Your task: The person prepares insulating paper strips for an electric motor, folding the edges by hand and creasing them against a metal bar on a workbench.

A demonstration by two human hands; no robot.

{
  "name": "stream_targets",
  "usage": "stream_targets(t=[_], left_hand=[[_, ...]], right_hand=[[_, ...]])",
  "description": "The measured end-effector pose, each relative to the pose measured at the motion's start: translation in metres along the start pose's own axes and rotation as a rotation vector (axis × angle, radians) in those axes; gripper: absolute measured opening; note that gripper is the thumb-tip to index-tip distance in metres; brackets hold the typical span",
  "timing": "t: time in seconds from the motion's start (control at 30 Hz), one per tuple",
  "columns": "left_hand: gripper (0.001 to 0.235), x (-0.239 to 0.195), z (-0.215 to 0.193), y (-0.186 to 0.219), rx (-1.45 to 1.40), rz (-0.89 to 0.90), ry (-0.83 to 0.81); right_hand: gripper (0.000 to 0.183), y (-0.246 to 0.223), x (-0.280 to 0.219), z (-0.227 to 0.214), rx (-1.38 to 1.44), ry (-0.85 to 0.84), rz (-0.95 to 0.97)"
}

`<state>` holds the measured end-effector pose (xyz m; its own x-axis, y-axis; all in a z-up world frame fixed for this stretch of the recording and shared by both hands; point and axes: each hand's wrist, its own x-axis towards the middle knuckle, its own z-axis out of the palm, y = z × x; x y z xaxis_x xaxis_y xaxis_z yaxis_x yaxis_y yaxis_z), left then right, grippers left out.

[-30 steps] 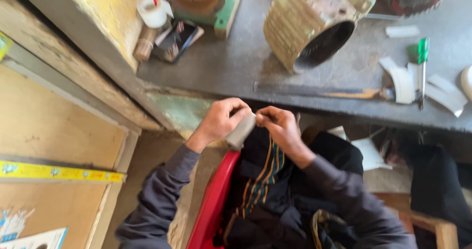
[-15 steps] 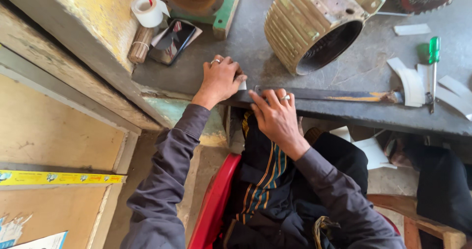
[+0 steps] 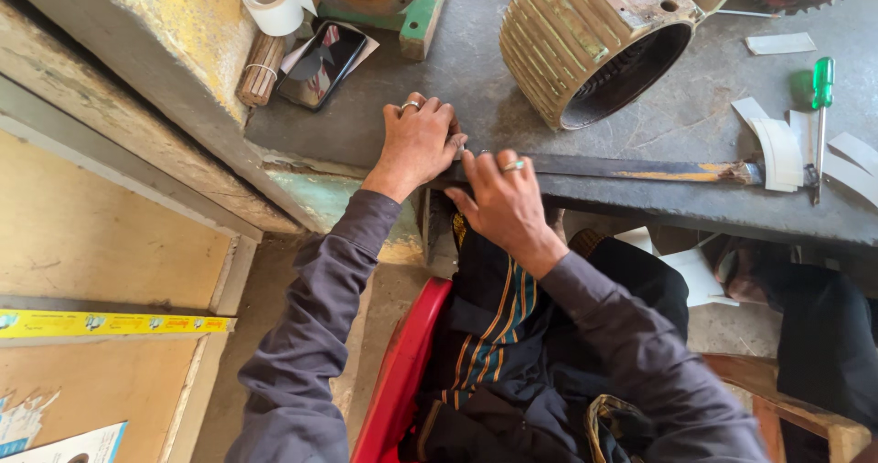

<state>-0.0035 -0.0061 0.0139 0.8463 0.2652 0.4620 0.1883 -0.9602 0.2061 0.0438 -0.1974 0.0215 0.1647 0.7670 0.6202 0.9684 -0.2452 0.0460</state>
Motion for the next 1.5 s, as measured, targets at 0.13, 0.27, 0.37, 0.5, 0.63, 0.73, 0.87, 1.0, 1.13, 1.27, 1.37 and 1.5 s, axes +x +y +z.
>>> stream_targets(t=[0.13, 0.27, 0.37, 0.5, 0.63, 0.73, 0.87, 1.0, 1.13, 1.27, 1.37, 1.5], left_hand=[[0.023, -0.014, -0.01, 0.017, 0.121, 0.007, 0.217], [0.028, -0.052, -0.018, 0.04, 0.048, 0.012, 0.315], [0.037, -0.078, -0.018, 0.042, -0.066, 0.042, 0.275], [0.048, -0.083, -0.017, 0.044, 0.036, 0.115, 0.259], [0.057, -0.088, -0.014, 0.044, 0.112, 0.15, 0.248], [0.059, -0.093, -0.013, 0.038, 0.072, 0.168, 0.236], [0.059, -0.098, -0.01, 0.032, 0.012, 0.187, 0.239], [0.06, -0.099, -0.006, 0.035, 0.0, 0.162, 0.278], [0.058, -0.1, 0.0, 0.043, -0.012, 0.092, 0.292], [0.058, -0.1, 0.003, 0.044, -0.022, 0.065, 0.298], [0.057, -0.1, 0.005, 0.044, -0.021, 0.067, 0.317], [0.057, -0.1, 0.006, 0.044, -0.023, 0.061, 0.333]], right_hand=[[0.066, 0.0, -0.004, -0.002, -0.089, -0.058, -0.15], [0.061, 0.0, 0.002, -0.012, -0.024, -0.059, -0.076], [0.055, -0.001, 0.002, -0.014, 0.032, -0.033, -0.057], [0.036, 0.018, 0.002, -0.023, 0.219, -0.092, 0.085], [0.029, 0.041, -0.001, -0.026, 0.236, -0.068, 0.158], [0.029, 0.05, 0.002, -0.02, 0.229, -0.188, 0.219], [0.028, 0.057, 0.007, -0.014, 0.244, -0.286, 0.267], [0.022, 0.053, 0.013, -0.005, 0.358, -0.249, 0.393], [0.023, 0.035, 0.017, 0.01, 0.334, -0.043, 0.292], [0.023, 0.03, 0.026, 0.01, 0.295, -0.049, 0.217], [0.023, 0.029, 0.032, 0.004, 0.328, -0.116, 0.244], [0.02, 0.024, 0.035, 0.004, 0.304, -0.147, 0.257]])
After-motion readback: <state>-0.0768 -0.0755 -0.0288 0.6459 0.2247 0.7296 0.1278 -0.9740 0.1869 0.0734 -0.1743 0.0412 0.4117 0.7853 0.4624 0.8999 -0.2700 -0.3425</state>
